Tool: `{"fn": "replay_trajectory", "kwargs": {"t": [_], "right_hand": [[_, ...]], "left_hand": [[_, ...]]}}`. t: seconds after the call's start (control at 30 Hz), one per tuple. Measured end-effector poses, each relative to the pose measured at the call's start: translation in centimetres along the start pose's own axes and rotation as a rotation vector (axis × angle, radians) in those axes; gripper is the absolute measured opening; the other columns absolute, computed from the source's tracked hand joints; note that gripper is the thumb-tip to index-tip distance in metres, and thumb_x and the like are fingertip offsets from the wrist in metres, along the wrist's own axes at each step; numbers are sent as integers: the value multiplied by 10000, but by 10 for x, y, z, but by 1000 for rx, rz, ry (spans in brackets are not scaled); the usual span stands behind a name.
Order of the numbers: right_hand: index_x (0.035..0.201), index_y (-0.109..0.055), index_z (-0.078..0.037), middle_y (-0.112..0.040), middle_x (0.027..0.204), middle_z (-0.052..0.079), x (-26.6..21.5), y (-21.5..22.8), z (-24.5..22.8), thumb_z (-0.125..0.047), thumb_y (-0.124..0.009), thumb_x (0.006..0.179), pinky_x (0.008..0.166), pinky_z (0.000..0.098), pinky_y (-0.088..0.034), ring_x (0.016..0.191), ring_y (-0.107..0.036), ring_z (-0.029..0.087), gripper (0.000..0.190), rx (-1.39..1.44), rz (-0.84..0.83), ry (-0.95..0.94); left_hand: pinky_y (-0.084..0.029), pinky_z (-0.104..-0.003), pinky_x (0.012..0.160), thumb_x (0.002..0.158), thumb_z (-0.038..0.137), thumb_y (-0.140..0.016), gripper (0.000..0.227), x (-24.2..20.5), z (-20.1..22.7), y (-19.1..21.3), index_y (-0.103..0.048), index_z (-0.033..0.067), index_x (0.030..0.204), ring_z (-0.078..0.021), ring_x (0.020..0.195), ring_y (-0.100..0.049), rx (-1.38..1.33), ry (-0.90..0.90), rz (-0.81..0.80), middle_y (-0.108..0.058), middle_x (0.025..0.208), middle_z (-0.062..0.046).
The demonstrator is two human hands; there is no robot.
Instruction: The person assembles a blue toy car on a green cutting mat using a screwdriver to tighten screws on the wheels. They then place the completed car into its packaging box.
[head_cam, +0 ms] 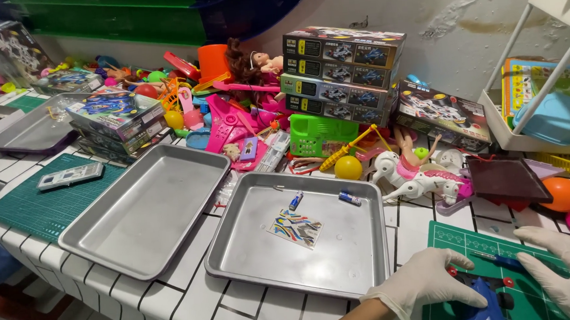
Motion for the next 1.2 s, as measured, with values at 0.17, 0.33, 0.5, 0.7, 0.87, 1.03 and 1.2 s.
{"fn": "replay_trajectory", "kwargs": {"t": [0.17,0.33,0.5,0.7,0.87,1.03,1.2], "right_hand": [[1315,-742,-153,-726,1347,91,-2,1,-2,-170,-745,862,1150,449,-479,1288,-624,280,453,18,39,22],[1322,-733,-214,-706,1393,40,-2,5,-4,-263,-739,859,1219,432,-420,1384,-571,254,466,-31,21,-23],[1246,-763,-158,-729,1330,53,-5,13,-14,-176,-767,842,1208,381,-421,1302,-619,237,404,72,64,-4],[1204,-762,-95,-746,1271,74,-7,18,-20,-114,-763,839,1185,346,-435,1250,-653,206,366,206,111,69],[1203,-741,-76,-742,1262,84,-9,26,-24,-104,-732,865,1183,355,-436,1303,-646,224,339,276,158,166],[1263,-747,-87,-781,1244,93,-31,47,-47,-95,-710,866,1027,317,-544,1161,-714,186,399,600,11,-236],[1309,-729,-13,-794,1242,195,-72,64,-74,-7,-659,893,945,390,-577,1109,-752,299,422,837,-26,-558]], "left_hand": [[-422,-447,1124,464,468,-687,996,4,-5,0,-593,125,1395,-337,1397,-498,4,-34,17,-535,1524,-164],[-605,-307,771,665,249,-774,756,34,-25,-6,-603,54,1375,-242,979,-662,-250,0,-45,-612,1342,-227],[-620,-325,772,730,200,-771,650,52,-40,-12,-612,39,1340,-269,1019,-658,-296,-21,-57,-623,1282,-212],[-627,-327,812,814,145,-747,540,51,-39,-14,-617,29,1324,-278,1050,-668,-332,-52,-90,-632,1265,-211],[-630,-317,851,841,93,-748,454,51,-37,-15,-655,23,1280,-256,1036,-697,-351,-65,-100,-694,1195,-169],[-643,-348,860,875,113,-733,427,44,-33,-13,-637,16,1280,-304,1074,-714,-338,-91,-58,-692,1196,-203],[-652,-394,878,883,80,-742,377,47,-35,-12,-644,20,1242,-325,1090,-722,-427,-90,-39,-703,1186,-212]]}}
Point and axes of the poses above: each hand's wrist, its own x-axis towards the middle knuckle, its own y-axis out of the back of the hand, z = x × y, the point moved 1 cm from there along x, towards the middle knuckle
